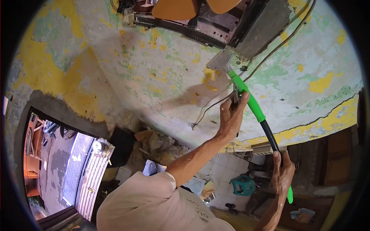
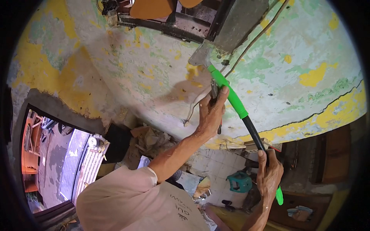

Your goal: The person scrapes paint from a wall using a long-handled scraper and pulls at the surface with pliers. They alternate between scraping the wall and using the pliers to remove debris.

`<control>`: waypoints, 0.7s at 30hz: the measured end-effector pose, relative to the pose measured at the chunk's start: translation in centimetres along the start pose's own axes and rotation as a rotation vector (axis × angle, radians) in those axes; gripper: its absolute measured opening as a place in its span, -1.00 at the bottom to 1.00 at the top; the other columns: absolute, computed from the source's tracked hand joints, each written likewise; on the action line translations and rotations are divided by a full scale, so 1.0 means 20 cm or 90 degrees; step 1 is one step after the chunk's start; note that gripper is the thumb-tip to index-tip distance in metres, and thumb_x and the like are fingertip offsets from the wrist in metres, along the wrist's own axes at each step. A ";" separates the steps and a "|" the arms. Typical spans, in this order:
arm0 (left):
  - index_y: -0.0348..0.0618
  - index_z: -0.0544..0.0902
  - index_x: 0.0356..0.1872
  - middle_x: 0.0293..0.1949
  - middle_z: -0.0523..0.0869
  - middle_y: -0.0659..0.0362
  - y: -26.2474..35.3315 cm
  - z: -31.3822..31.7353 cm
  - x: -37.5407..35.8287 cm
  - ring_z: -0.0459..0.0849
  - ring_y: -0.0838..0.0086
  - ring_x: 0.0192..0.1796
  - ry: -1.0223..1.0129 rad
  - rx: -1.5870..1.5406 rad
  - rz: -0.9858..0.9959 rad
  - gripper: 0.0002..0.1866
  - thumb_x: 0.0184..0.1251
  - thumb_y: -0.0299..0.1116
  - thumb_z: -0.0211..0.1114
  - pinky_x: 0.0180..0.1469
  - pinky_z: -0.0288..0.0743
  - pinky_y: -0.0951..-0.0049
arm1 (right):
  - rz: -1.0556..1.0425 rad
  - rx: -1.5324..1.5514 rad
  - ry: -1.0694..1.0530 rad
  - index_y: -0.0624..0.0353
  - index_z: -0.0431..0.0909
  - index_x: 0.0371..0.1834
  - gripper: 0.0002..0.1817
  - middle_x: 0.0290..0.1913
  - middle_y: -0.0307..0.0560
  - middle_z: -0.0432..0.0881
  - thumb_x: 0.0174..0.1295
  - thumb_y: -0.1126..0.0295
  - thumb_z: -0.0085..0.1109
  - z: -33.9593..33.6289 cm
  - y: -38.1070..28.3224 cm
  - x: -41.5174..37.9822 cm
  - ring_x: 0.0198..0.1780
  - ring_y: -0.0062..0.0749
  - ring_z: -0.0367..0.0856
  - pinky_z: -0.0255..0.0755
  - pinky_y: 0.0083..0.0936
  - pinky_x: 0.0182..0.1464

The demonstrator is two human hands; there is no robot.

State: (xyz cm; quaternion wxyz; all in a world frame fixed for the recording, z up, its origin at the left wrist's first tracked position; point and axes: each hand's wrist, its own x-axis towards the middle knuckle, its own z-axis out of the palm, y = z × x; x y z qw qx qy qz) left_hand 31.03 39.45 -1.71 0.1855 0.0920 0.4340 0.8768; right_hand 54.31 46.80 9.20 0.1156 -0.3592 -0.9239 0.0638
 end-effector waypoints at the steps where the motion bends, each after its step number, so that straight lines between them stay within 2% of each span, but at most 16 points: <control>1: -0.08 0.63 -0.28 -0.43 0.32 0.49 0.03 -0.01 0.01 0.21 0.72 -0.36 -0.003 -0.002 -0.002 -0.59 0.61 0.06 0.39 -0.32 0.08 0.50 | -0.004 0.037 0.016 0.31 0.54 -0.25 -0.43 -0.57 0.20 0.48 0.65 -0.08 0.11 0.02 -0.01 0.02 -0.55 0.08 0.43 0.31 -0.03 -0.40; 2: -0.08 0.62 -0.30 -0.43 0.32 0.49 0.05 -0.02 0.02 0.21 0.72 -0.36 0.006 -0.006 -0.012 -0.58 0.62 0.06 0.39 -0.33 0.08 0.50 | -0.013 0.074 0.030 0.32 0.55 -0.25 -0.43 -0.58 0.20 0.47 0.65 -0.07 0.12 0.04 -0.02 0.04 -0.55 0.04 0.41 0.31 -0.05 -0.40; 4: -0.08 0.61 -0.31 -0.44 0.31 0.48 0.03 -0.02 -0.01 0.20 0.71 -0.36 0.014 -0.011 -0.032 -0.57 0.62 0.06 0.38 -0.33 0.08 0.49 | -0.030 0.090 0.015 0.32 0.54 -0.24 -0.45 -0.56 0.26 0.48 0.65 -0.05 0.12 0.10 -0.03 0.04 -0.53 0.16 0.43 0.34 -0.05 -0.39; 6: -0.05 0.59 -0.33 -0.58 0.38 0.43 -0.02 -0.03 0.02 0.34 0.72 -0.53 0.051 -0.028 0.057 -0.56 0.61 0.09 0.38 -0.49 0.17 0.54 | -0.024 0.070 0.021 0.32 0.54 -0.26 -0.44 -0.56 0.27 0.48 0.66 -0.05 0.10 0.20 -0.03 0.02 -0.51 0.19 0.46 0.37 -0.07 -0.38; 10: -0.07 0.58 -0.37 -0.57 0.42 0.42 -0.09 -0.05 0.00 0.36 0.74 -0.50 0.025 0.078 0.067 -0.53 0.62 0.10 0.36 -0.47 0.19 0.54 | 0.009 0.091 0.017 0.30 0.57 -0.28 -0.45 -0.55 0.18 0.57 0.65 -0.04 0.12 0.18 0.02 -0.01 -0.52 0.27 0.45 0.40 -0.11 -0.39; 11: -0.15 0.55 -0.36 -0.46 0.30 0.46 -0.04 -0.04 -0.02 0.20 0.70 -0.37 0.022 0.107 0.025 -0.53 0.64 0.02 0.37 -0.35 0.09 0.48 | -0.002 0.105 0.021 0.30 0.59 -0.24 -0.47 -0.55 0.15 0.60 0.65 -0.03 0.13 0.19 0.04 -0.01 -0.53 0.23 0.46 0.40 -0.14 -0.40; 12: -0.15 0.55 -0.36 -0.46 0.30 0.46 -0.03 -0.05 0.01 0.20 0.70 -0.37 0.024 0.103 0.028 -0.53 0.64 0.02 0.37 -0.35 0.09 0.48 | -0.007 0.103 0.022 0.30 0.59 -0.24 -0.47 -0.55 0.15 0.60 0.65 -0.03 0.13 0.23 0.03 0.03 -0.53 0.23 0.46 0.40 -0.14 -0.40; 14: -0.16 0.54 -0.36 -0.45 0.34 0.45 -0.03 -0.08 0.05 0.22 0.70 -0.37 0.063 0.022 0.013 -0.51 0.64 0.05 0.36 -0.34 0.12 0.48 | -0.075 0.074 0.046 0.29 0.60 -0.21 -0.48 -0.55 0.18 0.60 0.64 -0.03 0.14 0.29 0.01 0.10 -0.53 0.22 0.50 0.42 -0.14 -0.39; 18: -0.17 0.54 -0.36 -0.48 0.35 0.43 -0.04 -0.13 0.08 0.24 0.68 -0.39 0.077 0.083 0.047 -0.49 0.64 0.07 0.35 -0.35 0.14 0.46 | -0.014 0.097 0.011 0.28 0.60 -0.20 -0.53 -0.52 0.31 0.56 0.63 0.01 0.17 0.36 -0.04 0.09 -0.44 0.40 0.53 0.41 -0.07 -0.38; 20: -0.17 0.54 -0.36 -0.48 0.35 0.43 -0.08 -0.12 0.08 0.24 0.67 -0.39 0.080 0.074 0.075 -0.49 0.63 0.08 0.36 -0.34 0.15 0.45 | -0.058 0.093 0.055 0.30 0.59 -0.21 -0.54 -0.59 0.25 0.50 0.62 0.04 0.19 0.38 0.02 0.05 -0.53 0.25 0.48 0.39 -0.08 -0.42; 21: -0.09 0.57 -0.35 -0.52 0.37 0.45 -0.12 -0.10 0.06 0.27 0.71 -0.45 0.059 0.074 0.064 -0.53 0.63 0.09 0.36 -0.43 0.14 0.50 | -0.026 0.101 0.034 0.30 0.58 -0.22 -0.54 -0.59 0.26 0.50 0.61 0.05 0.21 0.35 0.05 0.04 -0.54 0.27 0.49 0.37 -0.09 -0.43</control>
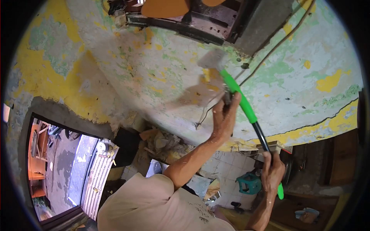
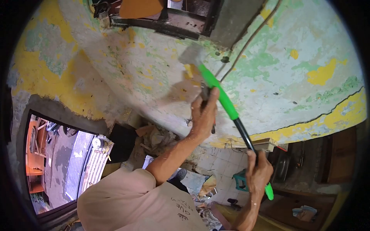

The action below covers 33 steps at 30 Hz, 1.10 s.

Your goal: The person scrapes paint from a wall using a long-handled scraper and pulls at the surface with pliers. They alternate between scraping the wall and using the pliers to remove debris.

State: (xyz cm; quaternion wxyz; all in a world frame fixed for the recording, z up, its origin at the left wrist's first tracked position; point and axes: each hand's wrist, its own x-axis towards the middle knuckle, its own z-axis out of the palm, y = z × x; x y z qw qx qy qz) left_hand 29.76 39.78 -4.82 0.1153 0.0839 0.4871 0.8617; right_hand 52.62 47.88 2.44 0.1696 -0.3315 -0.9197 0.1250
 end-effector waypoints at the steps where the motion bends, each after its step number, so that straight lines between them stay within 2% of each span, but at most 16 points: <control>1: -0.02 0.59 -0.34 -0.56 0.39 0.46 -0.03 -0.01 -0.02 0.29 0.76 -0.52 -0.019 -0.003 -0.012 -0.56 0.63 0.09 0.35 -0.51 0.13 0.55 | 0.032 0.004 -0.021 0.31 0.57 -0.23 -0.54 -0.60 0.27 0.50 0.60 0.06 0.23 -0.05 0.00 0.00 -0.54 0.29 0.50 0.36 -0.10 -0.45; 3: -0.01 0.59 -0.34 -0.55 0.40 0.48 0.04 -0.04 0.02 0.31 0.76 -0.53 -0.027 0.062 0.014 -0.57 0.63 0.09 0.35 -0.51 0.13 0.56 | 0.048 -0.009 -0.031 0.29 0.56 -0.26 -0.56 -0.59 0.29 0.54 0.59 0.07 0.24 -0.03 -0.05 0.05 -0.50 0.36 0.55 0.35 -0.10 -0.48; 5: 0.00 0.60 -0.34 -0.55 0.42 0.47 0.09 -0.08 0.11 0.34 0.75 -0.53 0.100 -0.068 0.020 -0.58 0.63 0.08 0.36 -0.52 0.16 0.57 | -0.047 0.017 0.021 0.23 0.56 -0.28 -0.56 -0.58 0.26 0.58 0.59 0.04 0.23 0.10 -0.16 0.11 -0.47 0.34 0.61 0.39 -0.07 -0.46; 7: 0.00 0.59 -0.36 -0.56 0.45 0.42 0.22 -0.22 0.19 0.38 0.74 -0.54 0.125 -0.111 0.011 -0.57 0.61 0.08 0.38 -0.52 0.20 0.57 | -0.082 0.028 -0.019 0.20 0.58 -0.25 -0.56 -0.56 0.24 0.61 0.59 0.01 0.23 0.20 -0.34 0.18 -0.44 0.34 0.64 0.42 -0.02 -0.42; 9: -0.04 0.54 -0.36 -0.56 0.34 0.48 0.27 -0.30 0.26 0.21 0.78 -0.57 0.142 -0.104 0.047 -0.56 0.65 0.06 0.35 -0.56 0.00 0.52 | -0.069 0.039 -0.037 0.21 0.58 -0.24 -0.55 -0.55 0.25 0.61 0.58 -0.01 0.25 0.26 -0.40 0.21 -0.42 0.36 0.65 0.44 0.00 -0.39; 12: -0.05 0.54 -0.35 -0.55 0.30 0.49 0.26 -0.32 0.27 0.18 0.77 -0.55 0.140 -0.089 0.038 -0.54 0.63 0.08 0.37 -0.53 0.00 0.53 | -0.107 0.014 0.009 0.22 0.57 -0.27 -0.54 -0.55 0.26 0.62 0.59 0.00 0.23 0.28 -0.42 0.18 -0.43 0.37 0.65 0.44 0.01 -0.40; 17: -0.06 0.57 -0.34 -0.49 0.32 0.48 0.31 -0.42 0.26 0.22 0.73 -0.44 0.094 -0.025 0.018 -0.55 0.63 0.07 0.37 -0.39 0.10 0.54 | -0.062 -0.034 -0.002 0.21 0.55 -0.26 -0.55 -0.60 0.23 0.58 0.61 0.01 0.21 0.30 -0.49 0.11 -0.49 0.35 0.62 0.39 0.01 -0.46; 19: -0.06 0.58 -0.33 -0.46 0.33 0.47 0.29 -0.42 0.24 0.23 0.72 -0.39 0.080 -0.015 0.016 -0.57 0.64 0.06 0.36 -0.34 0.13 0.53 | -0.105 -0.014 0.038 0.27 0.55 -0.24 -0.50 -0.63 0.24 0.47 0.65 -0.01 0.15 0.36 -0.46 0.07 -0.56 0.30 0.46 0.30 -0.06 -0.48; 20: -0.09 0.61 -0.31 -0.44 0.36 0.46 0.28 -0.42 0.24 0.25 0.71 -0.36 0.096 -0.031 0.017 -0.57 0.64 0.04 0.36 -0.32 0.15 0.53 | -0.082 0.015 0.019 0.28 0.55 -0.25 -0.51 -0.62 0.26 0.48 0.64 0.01 0.17 0.38 -0.48 0.05 -0.56 0.33 0.46 0.31 -0.06 -0.49; 23: -0.15 0.64 -0.28 -0.41 0.41 0.44 0.21 -0.38 0.19 0.27 0.72 -0.33 0.082 -0.032 0.015 -0.57 0.66 0.02 0.35 -0.30 0.17 0.52 | -0.082 -0.001 0.057 0.28 0.58 -0.24 -0.53 -0.61 0.29 0.50 0.64 0.03 0.18 0.33 -0.41 0.02 -0.57 0.33 0.46 0.31 -0.06 -0.49; 25: -0.18 0.65 -0.26 -0.40 0.42 0.44 0.22 -0.41 0.21 0.28 0.72 -0.32 0.062 -0.027 0.019 -0.57 0.66 0.01 0.34 -0.30 0.18 0.52 | 0.006 -0.034 -0.024 0.28 0.62 -0.18 -0.58 -0.61 0.27 0.53 0.63 0.07 0.20 0.27 -0.41 0.05 -0.55 0.29 0.55 0.36 -0.08 -0.47; 27: -0.23 0.66 -0.23 -0.39 0.44 0.44 0.25 -0.44 0.25 0.29 0.73 -0.31 0.096 -0.002 0.027 -0.56 0.66 0.01 0.34 -0.30 0.19 0.51 | -0.106 -0.019 0.045 0.27 0.57 -0.22 -0.54 -0.63 0.25 0.50 0.63 0.03 0.19 0.33 -0.48 0.10 -0.56 0.29 0.54 0.35 -0.07 -0.47; 28: -0.20 0.63 -0.28 -0.42 0.42 0.44 0.28 -0.50 0.31 0.28 0.72 -0.33 0.146 0.010 0.015 -0.55 0.66 0.01 0.34 -0.32 0.18 0.49 | -0.119 -0.028 0.040 0.25 0.55 -0.26 -0.55 -0.62 0.23 0.53 0.61 0.03 0.23 0.38 -0.57 0.13 -0.55 0.29 0.57 0.38 -0.05 -0.47; 29: -0.18 0.60 -0.35 -0.45 0.41 0.43 0.32 -0.56 0.36 0.28 0.71 -0.36 0.134 -0.069 0.035 -0.52 0.64 0.04 0.35 -0.34 0.16 0.46 | -0.129 -0.035 0.036 0.22 0.53 -0.30 -0.55 -0.61 0.22 0.56 0.58 0.03 0.26 0.41 -0.66 0.16 -0.53 0.30 0.60 0.42 -0.03 -0.46; 30: -0.17 0.59 -0.37 -0.46 0.40 0.43 0.34 -0.59 0.38 0.27 0.71 -0.37 0.119 -0.032 0.022 -0.51 0.64 0.05 0.36 -0.35 0.15 0.45 | -0.085 -0.039 0.000 0.20 0.53 -0.29 -0.54 -0.59 0.24 0.57 0.59 0.00 0.24 0.40 -0.64 0.19 -0.50 0.32 0.62 0.42 -0.02 -0.44; 33: -0.15 0.59 -0.35 -0.46 0.41 0.45 0.32 -0.57 0.34 0.26 0.70 -0.38 0.109 -0.014 0.018 -0.53 0.63 0.05 0.37 -0.35 0.14 0.46 | -0.105 -0.032 0.005 0.21 0.51 -0.28 -0.51 -0.60 0.23 0.56 0.60 -0.04 0.21 0.42 -0.60 0.17 -0.50 0.31 0.61 0.42 -0.03 -0.44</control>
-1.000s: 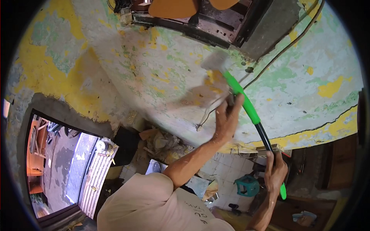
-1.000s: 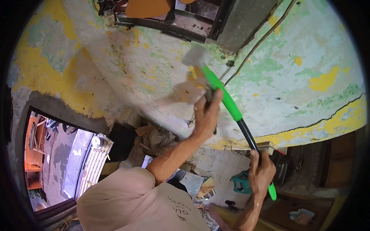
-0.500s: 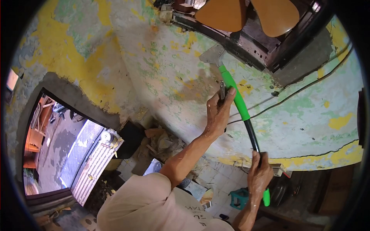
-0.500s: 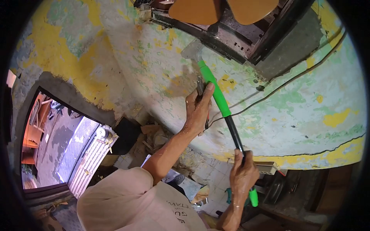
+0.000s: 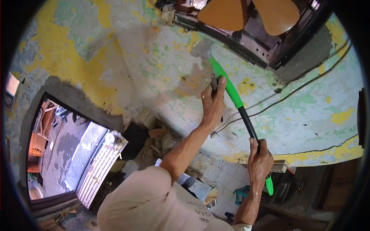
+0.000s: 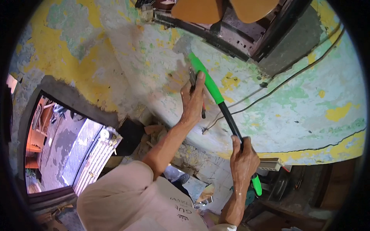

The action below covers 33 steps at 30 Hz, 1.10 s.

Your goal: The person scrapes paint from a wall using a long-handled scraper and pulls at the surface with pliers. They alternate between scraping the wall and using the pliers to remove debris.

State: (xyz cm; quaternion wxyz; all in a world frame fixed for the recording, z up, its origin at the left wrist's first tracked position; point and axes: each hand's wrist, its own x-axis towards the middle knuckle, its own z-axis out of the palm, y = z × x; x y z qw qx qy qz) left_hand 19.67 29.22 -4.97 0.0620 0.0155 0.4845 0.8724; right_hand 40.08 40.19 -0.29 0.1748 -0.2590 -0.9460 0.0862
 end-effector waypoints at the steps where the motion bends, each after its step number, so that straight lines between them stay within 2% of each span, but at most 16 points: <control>1: -0.15 0.62 -0.32 -0.44 0.42 0.45 0.00 0.02 0.01 0.26 0.70 -0.36 0.005 -0.024 0.023 -0.54 0.62 0.05 0.38 -0.33 0.15 0.49 | -0.004 0.014 0.019 0.24 0.52 -0.31 -0.49 -0.59 0.24 0.55 0.62 -0.03 0.20 -0.02 0.01 -0.03 -0.52 0.32 0.56 0.40 -0.06 -0.44; 5: -0.18 0.69 -0.20 -0.38 0.45 0.44 0.04 0.09 -0.11 0.28 0.71 -0.31 -0.042 -0.027 -0.014 -0.59 0.64 0.02 0.37 -0.26 0.20 0.54 | 0.111 0.114 -0.065 0.23 0.57 -0.35 -0.51 -0.57 0.29 0.55 0.62 0.02 0.20 -0.17 0.05 -0.07 -0.51 0.34 0.50 0.35 -0.08 -0.44; 8: -0.17 0.67 -0.24 -0.39 0.43 0.43 0.05 0.01 -0.04 0.28 0.71 -0.31 0.007 0.033 0.061 -0.59 0.64 0.01 0.37 -0.27 0.21 0.51 | 0.059 0.133 -0.052 0.22 0.57 -0.32 -0.53 -0.56 0.29 0.56 0.62 0.02 0.19 -0.07 -0.03 -0.09 -0.49 0.35 0.54 0.36 -0.05 -0.44; 10: -0.15 0.63 -0.29 -0.41 0.41 0.42 0.10 -0.05 -0.01 0.28 0.70 -0.32 -0.005 0.057 0.043 -0.57 0.65 0.02 0.36 -0.28 0.21 0.49 | 0.054 0.158 -0.049 0.22 0.53 -0.28 -0.53 -0.55 0.29 0.57 0.64 0.01 0.17 0.08 -0.08 -0.11 -0.48 0.38 0.58 0.38 0.01 -0.44; 12: -0.14 0.58 -0.33 -0.42 0.40 0.42 0.10 -0.09 0.04 0.26 0.68 -0.33 -0.013 0.072 0.071 -0.56 0.65 0.02 0.36 -0.29 0.20 0.49 | 0.060 0.159 -0.017 0.30 0.50 -0.27 -0.48 -0.59 0.27 0.44 0.68 0.00 0.10 0.22 -0.11 -0.15 -0.58 0.09 0.31 0.26 -0.13 -0.48; 13: -0.12 0.65 -0.26 -0.41 0.41 0.45 0.06 -0.12 0.07 0.26 0.73 -0.32 -0.023 0.074 0.094 -0.62 0.66 -0.02 0.36 -0.29 0.19 0.54 | 0.073 0.179 -0.030 0.31 0.51 -0.26 -0.46 -0.61 0.23 0.42 0.68 -0.03 0.09 0.26 -0.11 -0.16 -0.60 -0.04 0.28 0.25 -0.15 -0.48; 14: -0.12 0.65 -0.26 -0.41 0.41 0.45 0.06 -0.13 0.07 0.26 0.73 -0.32 -0.020 0.073 0.096 -0.62 0.66 -0.02 0.36 -0.29 0.19 0.54 | 0.070 0.179 -0.031 0.31 0.51 -0.26 -0.46 -0.61 0.23 0.42 0.68 -0.03 0.09 0.28 -0.13 -0.15 -0.60 -0.04 0.28 0.25 -0.15 -0.48; 16: -0.13 0.66 -0.25 -0.37 0.45 0.43 0.05 -0.17 0.07 0.31 0.72 -0.28 -0.004 0.095 0.119 -0.64 0.66 -0.05 0.37 -0.24 0.25 0.53 | 0.087 0.243 -0.080 0.28 0.57 -0.19 -0.49 -0.55 0.32 0.54 0.65 -0.03 0.13 0.30 -0.17 -0.17 -0.53 0.27 0.51 0.36 -0.06 -0.44; 17: -0.13 0.66 -0.25 -0.37 0.45 0.43 0.04 -0.19 0.07 0.31 0.72 -0.28 -0.001 0.094 0.121 -0.64 0.66 -0.05 0.37 -0.24 0.25 0.53 | 0.117 0.231 -0.127 0.29 0.58 -0.11 -0.49 -0.56 0.19 0.56 0.64 -0.05 0.16 0.29 -0.18 -0.17 -0.55 -0.02 0.53 0.35 -0.16 -0.44; 18: -0.16 0.64 -0.22 -0.36 0.49 0.40 0.05 -0.22 0.08 0.35 0.70 -0.28 0.019 0.084 0.113 -0.64 0.64 -0.05 0.39 -0.23 0.29 0.53 | 0.113 0.229 -0.126 0.29 0.58 -0.11 -0.49 -0.56 0.19 0.56 0.64 -0.05 0.16 0.28 -0.20 -0.14 -0.55 -0.02 0.53 0.35 -0.16 -0.44; 21: -0.22 0.62 -0.09 -0.29 0.60 0.33 0.08 -0.32 0.10 0.48 0.67 -0.25 0.058 0.035 0.085 -0.64 0.62 -0.08 0.42 -0.17 0.40 0.53 | 0.101 0.467 -0.258 0.29 0.59 0.05 -0.56 -0.48 -0.25 0.53 0.60 0.04 0.28 0.29 -0.26 -0.13 -0.44 -0.60 0.43 0.33 -0.43 -0.41; 23: -0.25 0.58 0.07 -0.15 0.71 0.22 0.11 -0.32 0.10 0.70 0.58 -0.07 0.061 -0.036 0.079 -0.61 0.62 -0.10 0.42 -0.03 0.55 0.49 | 0.104 0.516 -0.271 0.30 0.60 0.09 -0.57 -0.46 -0.25 0.53 0.60 0.08 0.29 0.40 -0.24 -0.17 -0.43 -0.59 0.41 0.33 -0.45 -0.40; 27: -0.24 0.59 0.11 -0.10 0.71 0.23 0.19 -0.33 -0.01 0.75 0.52 0.00 0.016 -0.047 -0.007 -0.60 0.65 -0.08 0.38 0.00 0.57 0.49 | 0.096 0.512 -0.293 0.33 0.62 0.21 -0.46 -0.41 -0.26 0.52 0.63 -0.02 0.19 0.46 -0.13 -0.26 -0.41 -0.55 0.40 0.34 -0.49 -0.36; 30: -0.23 0.62 0.10 -0.14 0.69 0.26 0.15 -0.32 -0.03 0.71 0.59 -0.06 -0.036 0.017 -0.030 -0.61 0.65 -0.08 0.38 -0.04 0.54 0.51 | 0.082 0.460 -0.238 0.29 0.64 0.28 -0.38 -0.44 -0.33 0.46 0.68 -0.13 0.04 0.40 -0.10 -0.28 -0.43 -0.60 0.36 0.28 -0.52 -0.38; 31: -0.22 0.65 0.06 -0.21 0.64 0.32 0.08 -0.30 -0.02 0.58 0.67 -0.18 -0.024 0.027 0.028 -0.63 0.65 -0.08 0.39 -0.13 0.48 0.53 | 0.118 0.472 -0.277 0.26 0.65 0.29 -0.39 -0.47 -0.35 0.42 0.68 -0.12 0.03 0.36 -0.08 -0.28 -0.44 -0.63 0.33 0.24 -0.52 -0.39; 33: -0.20 0.66 0.01 -0.23 0.62 0.34 0.09 -0.28 -0.03 0.50 0.68 -0.21 -0.025 0.058 0.009 -0.64 0.64 -0.06 0.40 -0.16 0.43 0.55 | 0.157 0.537 -0.327 0.20 0.69 0.28 -0.43 -0.53 -0.41 0.33 0.70 -0.10 0.00 0.28 -0.06 -0.26 -0.47 -0.69 0.24 0.15 -0.51 -0.43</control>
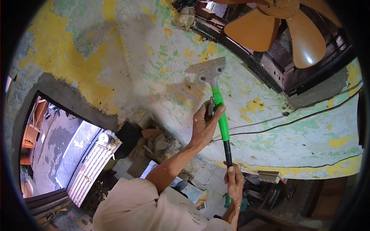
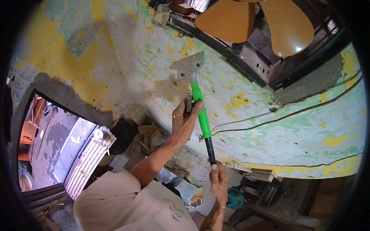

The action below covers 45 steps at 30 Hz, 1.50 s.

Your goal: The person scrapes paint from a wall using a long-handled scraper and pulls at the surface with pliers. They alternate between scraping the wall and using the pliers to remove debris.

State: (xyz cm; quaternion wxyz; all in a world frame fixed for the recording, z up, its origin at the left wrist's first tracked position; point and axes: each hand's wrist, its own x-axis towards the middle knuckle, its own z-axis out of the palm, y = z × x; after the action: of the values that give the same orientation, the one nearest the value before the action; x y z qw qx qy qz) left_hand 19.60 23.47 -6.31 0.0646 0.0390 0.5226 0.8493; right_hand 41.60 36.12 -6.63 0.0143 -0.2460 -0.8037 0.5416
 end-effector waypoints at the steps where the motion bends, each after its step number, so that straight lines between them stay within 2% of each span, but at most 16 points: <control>1: -0.19 0.66 -0.05 -0.26 0.60 0.36 0.01 0.01 0.00 0.41 0.69 -0.25 -0.001 0.032 -0.015 -0.64 0.63 -0.05 0.40 -0.18 0.37 0.57 | 0.001 -0.001 0.003 0.20 0.69 0.28 -0.43 -0.53 -0.41 0.33 0.70 -0.10 0.00 -0.03 -0.04 -0.01 -0.47 -0.69 0.24 0.15 -0.51 -0.43; 4: -0.17 0.67 -0.10 -0.33 0.50 0.42 0.02 0.02 -0.01 0.35 0.73 -0.27 0.043 -0.008 0.040 -0.64 0.62 -0.03 0.42 -0.22 0.30 0.58 | 0.038 -0.006 -0.036 0.26 0.68 0.27 -0.42 -0.52 -0.42 0.37 0.70 -0.09 0.01 -0.07 -0.12 -0.02 -0.48 -0.67 0.25 0.14 -0.52 -0.43; 7: -0.19 0.68 -0.13 -0.37 0.44 0.45 0.04 -0.04 0.05 0.32 0.72 -0.30 0.071 0.031 0.044 -0.66 0.63 -0.08 0.41 -0.24 0.29 0.57 | 0.026 -0.099 0.010 0.30 0.66 0.27 -0.43 -0.53 -0.28 0.46 0.71 -0.05 0.02 0.02 -0.18 0.00 -0.48 -0.57 0.33 0.23 -0.45 -0.41; 10: -0.18 0.69 -0.17 -0.40 0.43 0.43 0.01 -0.09 0.18 0.30 0.70 -0.31 0.081 0.021 0.006 -0.61 0.63 -0.01 0.39 -0.26 0.24 0.53 | -0.058 -0.208 0.081 0.26 0.66 0.29 -0.51 -0.52 0.09 0.55 0.72 0.04 0.01 0.14 -0.26 0.08 -0.50 -0.32 0.52 0.43 -0.26 -0.38; 17: -0.17 0.70 -0.15 -0.37 0.50 0.39 0.02 -0.09 0.20 0.35 0.67 -0.30 0.086 -0.003 -0.006 -0.57 0.63 0.05 0.37 -0.24 0.27 0.50 | -0.030 -0.260 0.080 0.20 0.58 0.40 -0.48 -0.53 0.01 0.55 0.73 0.00 -0.02 0.14 -0.34 0.07 -0.51 -0.32 0.54 0.44 -0.27 -0.37; 23: -0.18 0.69 -0.20 -0.37 0.54 0.36 0.00 -0.12 0.21 0.40 0.65 -0.28 0.121 -0.015 0.018 -0.55 0.64 0.06 0.36 -0.22 0.35 0.49 | -0.059 -0.242 0.030 0.21 0.52 0.50 -0.43 -0.37 0.14 0.66 0.74 -0.01 -0.05 0.20 -0.33 0.04 -0.42 -0.20 0.63 0.51 -0.23 -0.29; 26: -0.20 0.68 -0.23 -0.38 0.53 0.35 -0.05 -0.15 0.28 0.39 0.66 -0.28 0.122 -0.056 0.062 -0.55 0.65 0.05 0.36 -0.22 0.36 0.49 | -0.095 -0.287 0.095 0.22 0.54 0.48 -0.45 -0.35 0.17 0.68 0.74 0.01 -0.05 0.28 -0.28 0.10 -0.41 -0.17 0.63 0.51 -0.24 -0.29; 28: -0.20 0.66 -0.26 -0.39 0.53 0.36 -0.03 -0.15 0.27 0.38 0.66 -0.30 0.111 -0.032 0.038 -0.54 0.65 0.05 0.35 -0.24 0.34 0.47 | -0.117 -0.288 0.137 0.32 0.55 0.45 -0.37 -0.48 0.01 0.59 0.74 -0.05 -0.09 0.31 -0.24 0.11 -0.46 -0.42 0.45 0.38 -0.29 -0.38; 31: -0.19 0.61 -0.29 -0.41 0.45 0.40 0.01 -0.16 0.25 0.34 0.69 -0.32 0.069 0.021 0.054 -0.56 0.66 0.00 0.35 -0.29 0.28 0.49 | -0.089 -0.260 0.147 0.34 0.53 0.47 -0.36 -0.48 0.02 0.59 0.73 -0.06 -0.09 0.33 -0.26 0.06 -0.46 -0.42 0.45 0.38 -0.29 -0.37; 33: -0.19 0.61 -0.27 -0.41 0.43 0.40 0.01 -0.14 0.26 0.34 0.70 -0.33 0.043 -0.080 0.088 -0.57 0.66 0.00 0.35 -0.31 0.25 0.50 | -0.057 -0.269 0.127 0.35 0.52 0.47 -0.34 -0.44 0.02 0.59 0.73 -0.08 -0.10 0.35 -0.26 0.06 -0.46 -0.40 0.42 0.36 -0.31 -0.37; 35: -0.15 0.73 -0.13 -0.35 0.52 0.42 0.03 -0.17 0.27 0.40 0.73 -0.27 0.038 -0.060 0.041 -0.60 0.65 0.03 0.36 -0.23 0.32 0.56 | -0.087 -0.241 0.168 0.35 0.52 0.48 -0.31 -0.46 -0.02 0.55 0.73 -0.10 -0.10 0.37 -0.23 0.08 -0.47 -0.40 0.37 0.32 -0.32 -0.39; 36: -0.16 0.72 -0.15 -0.35 0.53 0.42 0.05 -0.18 0.29 0.40 0.73 -0.28 0.058 -0.050 0.054 -0.59 0.66 0.04 0.35 -0.24 0.34 0.55 | -0.088 -0.268 0.172 0.32 0.56 0.43 -0.44 -0.43 0.19 0.67 0.73 0.03 -0.03 0.38 -0.30 0.09 -0.48 -0.31 0.56 0.43 -0.27 -0.40; 39: -0.16 0.57 -0.41 -0.50 0.40 0.39 0.13 -0.24 0.43 0.32 0.69 -0.37 0.139 -0.044 0.116 -0.49 0.64 0.05 0.36 -0.35 0.23 0.43 | -0.091 -0.296 0.109 0.30 0.58 0.41 -0.48 -0.47 0.22 0.63 0.73 0.06 0.00 0.41 -0.51 0.20 -0.52 -0.27 0.56 0.39 -0.23 -0.45; 43: -0.17 0.57 -0.41 -0.49 0.39 0.40 0.16 -0.28 0.43 0.30 0.68 -0.37 0.117 -0.013 0.082 -0.50 0.64 0.04 0.37 -0.35 0.21 0.44 | -0.128 -0.309 0.123 0.31 0.59 0.39 -0.50 -0.51 0.19 0.58 0.73 0.10 0.00 0.43 -0.49 0.19 -0.57 -0.19 0.50 0.37 -0.24 -0.47; 44: -0.18 0.58 -0.40 -0.48 0.38 0.41 0.15 -0.27 0.38 0.29 0.68 -0.37 0.109 0.019 0.092 -0.50 0.64 0.04 0.37 -0.35 0.21 0.44 | -0.123 -0.281 0.151 0.35 0.56 0.42 -0.34 -0.55 -0.01 0.45 0.72 -0.09 -0.07 0.42 -0.42 0.15 -0.49 -0.44 0.30 0.22 -0.30 -0.45; 45: -0.20 0.60 -0.37 -0.48 0.37 0.41 0.13 -0.25 0.35 0.28 0.68 -0.36 0.092 0.018 0.115 -0.50 0.64 0.03 0.37 -0.34 0.20 0.45 | -0.129 -0.286 0.152 0.35 0.56 0.42 -0.34 -0.55 -0.01 0.45 0.72 -0.09 -0.07 0.42 -0.38 0.12 -0.49 -0.44 0.30 0.22 -0.30 -0.45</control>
State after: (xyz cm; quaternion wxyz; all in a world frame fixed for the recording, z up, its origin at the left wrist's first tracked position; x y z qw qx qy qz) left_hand 11.86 19.05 -6.30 -0.0507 0.0254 0.5320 0.8449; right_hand 34.19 27.71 -3.97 0.1080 -0.2237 -0.9167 0.3130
